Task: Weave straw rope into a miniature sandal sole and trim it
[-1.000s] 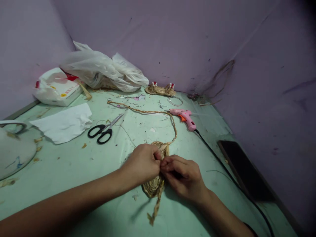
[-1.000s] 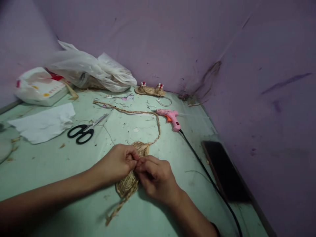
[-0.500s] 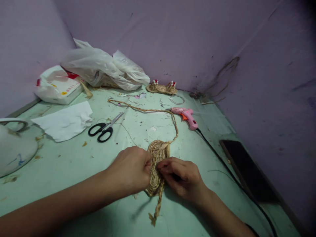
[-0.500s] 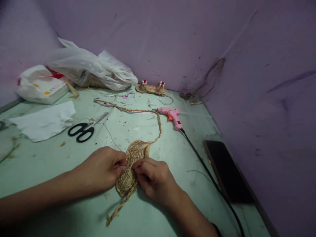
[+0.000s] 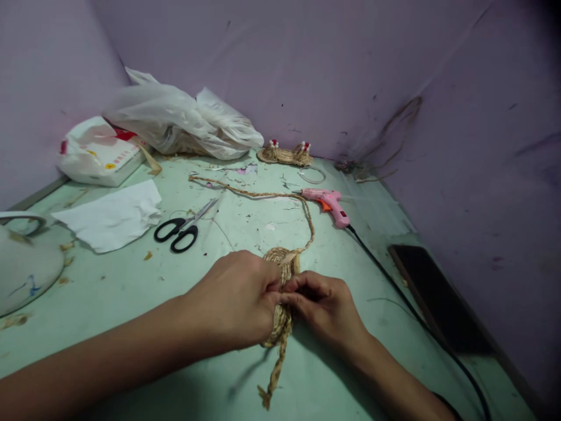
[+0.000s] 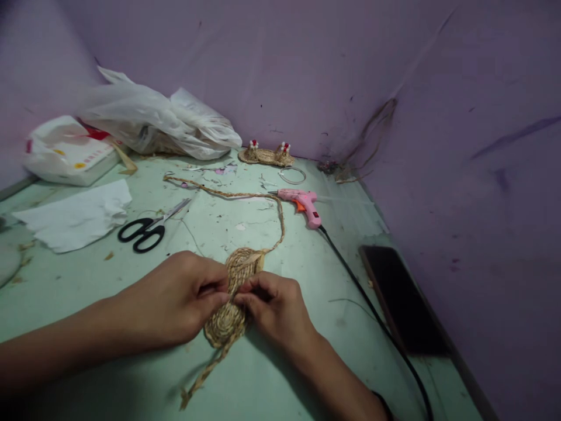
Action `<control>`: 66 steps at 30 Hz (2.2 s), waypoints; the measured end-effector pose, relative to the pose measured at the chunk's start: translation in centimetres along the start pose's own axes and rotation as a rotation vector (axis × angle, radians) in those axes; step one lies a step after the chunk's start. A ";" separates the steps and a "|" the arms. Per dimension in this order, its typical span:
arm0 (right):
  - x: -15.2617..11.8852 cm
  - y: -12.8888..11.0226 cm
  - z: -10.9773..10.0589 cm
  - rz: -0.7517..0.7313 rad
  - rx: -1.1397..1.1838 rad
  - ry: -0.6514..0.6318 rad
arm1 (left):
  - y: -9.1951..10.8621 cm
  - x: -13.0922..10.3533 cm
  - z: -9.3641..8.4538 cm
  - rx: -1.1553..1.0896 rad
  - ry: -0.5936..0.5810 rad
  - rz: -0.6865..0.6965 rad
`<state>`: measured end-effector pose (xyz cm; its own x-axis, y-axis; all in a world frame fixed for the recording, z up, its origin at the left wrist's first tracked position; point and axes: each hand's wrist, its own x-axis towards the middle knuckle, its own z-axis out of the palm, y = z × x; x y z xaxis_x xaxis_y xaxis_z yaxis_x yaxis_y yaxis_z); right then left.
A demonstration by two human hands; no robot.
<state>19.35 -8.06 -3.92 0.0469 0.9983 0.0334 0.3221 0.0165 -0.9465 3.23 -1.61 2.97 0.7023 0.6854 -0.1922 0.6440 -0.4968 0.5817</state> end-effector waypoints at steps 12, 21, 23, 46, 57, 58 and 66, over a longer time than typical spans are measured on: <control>0.7 -1.7 -0.4 0.288 0.302 -0.066 | 0.5 4.7 -0.3 -0.027 0.163 0.459; 1.2 -1.7 -0.6 0.473 0.477 -0.058 | -1.2 1.5 1.7 -0.279 0.178 0.128; 1.2 -1.7 -0.6 0.463 0.479 -0.058 | -1.2 1.0 2.2 -0.274 0.119 0.108; 0.9 -1.3 -0.5 0.367 0.463 -0.049 | -0.3 2.0 3.3 -0.051 0.093 0.052; 0.8 -1.3 -0.6 0.404 0.500 -0.036 | -0.7 1.9 2.5 -0.151 0.077 0.170; 0.8 -1.3 -0.6 0.398 0.497 -0.037 | -0.7 1.9 2.5 -0.132 0.080 0.181; 0.7 -1.3 -0.5 0.359 0.456 -0.045 | -0.6 1.9 3.2 0.037 0.096 0.248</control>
<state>19.48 -7.42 -2.50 0.0342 0.9469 -0.3198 -0.1470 -0.3118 -0.9387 5.12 -1.68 -0.30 0.8091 0.5869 0.0299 0.4676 -0.6738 0.5722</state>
